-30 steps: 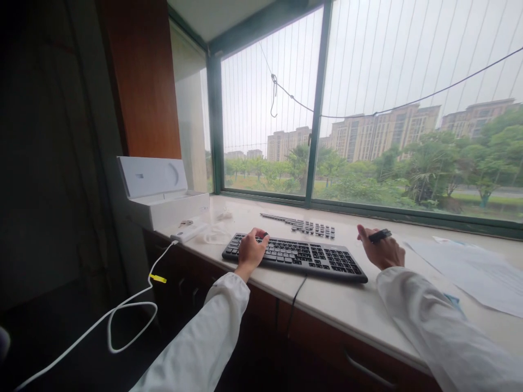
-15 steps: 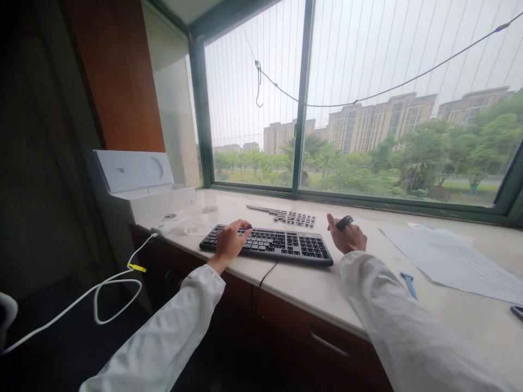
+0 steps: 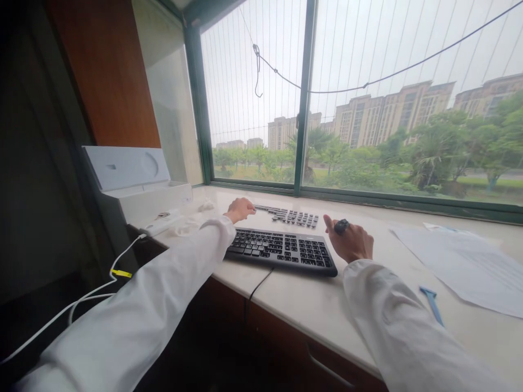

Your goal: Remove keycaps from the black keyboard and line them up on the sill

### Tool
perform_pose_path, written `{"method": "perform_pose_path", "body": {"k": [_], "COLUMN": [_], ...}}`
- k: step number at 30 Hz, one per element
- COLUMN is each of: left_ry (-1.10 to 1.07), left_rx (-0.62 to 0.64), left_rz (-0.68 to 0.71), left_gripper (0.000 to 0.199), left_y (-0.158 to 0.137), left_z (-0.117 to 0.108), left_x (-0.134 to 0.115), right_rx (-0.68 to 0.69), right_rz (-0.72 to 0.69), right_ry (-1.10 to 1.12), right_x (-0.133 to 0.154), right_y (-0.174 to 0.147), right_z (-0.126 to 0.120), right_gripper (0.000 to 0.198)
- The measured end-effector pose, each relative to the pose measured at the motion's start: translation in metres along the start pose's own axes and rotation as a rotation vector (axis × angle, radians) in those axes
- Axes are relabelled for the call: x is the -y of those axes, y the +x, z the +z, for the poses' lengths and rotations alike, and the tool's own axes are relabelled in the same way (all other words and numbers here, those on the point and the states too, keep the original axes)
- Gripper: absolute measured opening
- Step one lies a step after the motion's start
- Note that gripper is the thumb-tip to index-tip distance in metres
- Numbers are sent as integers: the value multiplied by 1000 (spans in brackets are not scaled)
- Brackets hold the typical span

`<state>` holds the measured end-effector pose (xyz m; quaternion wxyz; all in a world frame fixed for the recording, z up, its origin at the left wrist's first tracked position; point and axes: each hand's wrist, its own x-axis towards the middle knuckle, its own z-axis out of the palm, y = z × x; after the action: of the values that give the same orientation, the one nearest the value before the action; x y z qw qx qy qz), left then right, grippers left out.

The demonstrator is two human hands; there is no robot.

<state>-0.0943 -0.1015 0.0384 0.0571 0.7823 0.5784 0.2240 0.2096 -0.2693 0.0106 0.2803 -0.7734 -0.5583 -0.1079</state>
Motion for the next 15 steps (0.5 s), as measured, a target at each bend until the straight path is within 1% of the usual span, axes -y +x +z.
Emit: {"method": "perform_pose_path", "body": {"k": [3, 7, 11, 15], "left_ry": [29, 97, 146, 185], "left_rx": [41, 75, 91, 102], "left_rz": [-35, -20, -23, -7], "left_gripper": [20, 19, 16, 19], "left_y": [30, 61, 83, 96], "left_z": [7, 23, 42, 55], "left_x": [-5, -10, -13, -15], "right_rx": [-21, 8, 23, 12], "right_rz": [-18, -15, -14, -22], "right_ry": [-18, -39, -49, -72], "right_x": [-1, 1, 3, 2], "right_y": [2, 3, 3, 5], "right_z": [3, 6, 8, 11], "right_gripper": [77, 77, 77, 75]}}
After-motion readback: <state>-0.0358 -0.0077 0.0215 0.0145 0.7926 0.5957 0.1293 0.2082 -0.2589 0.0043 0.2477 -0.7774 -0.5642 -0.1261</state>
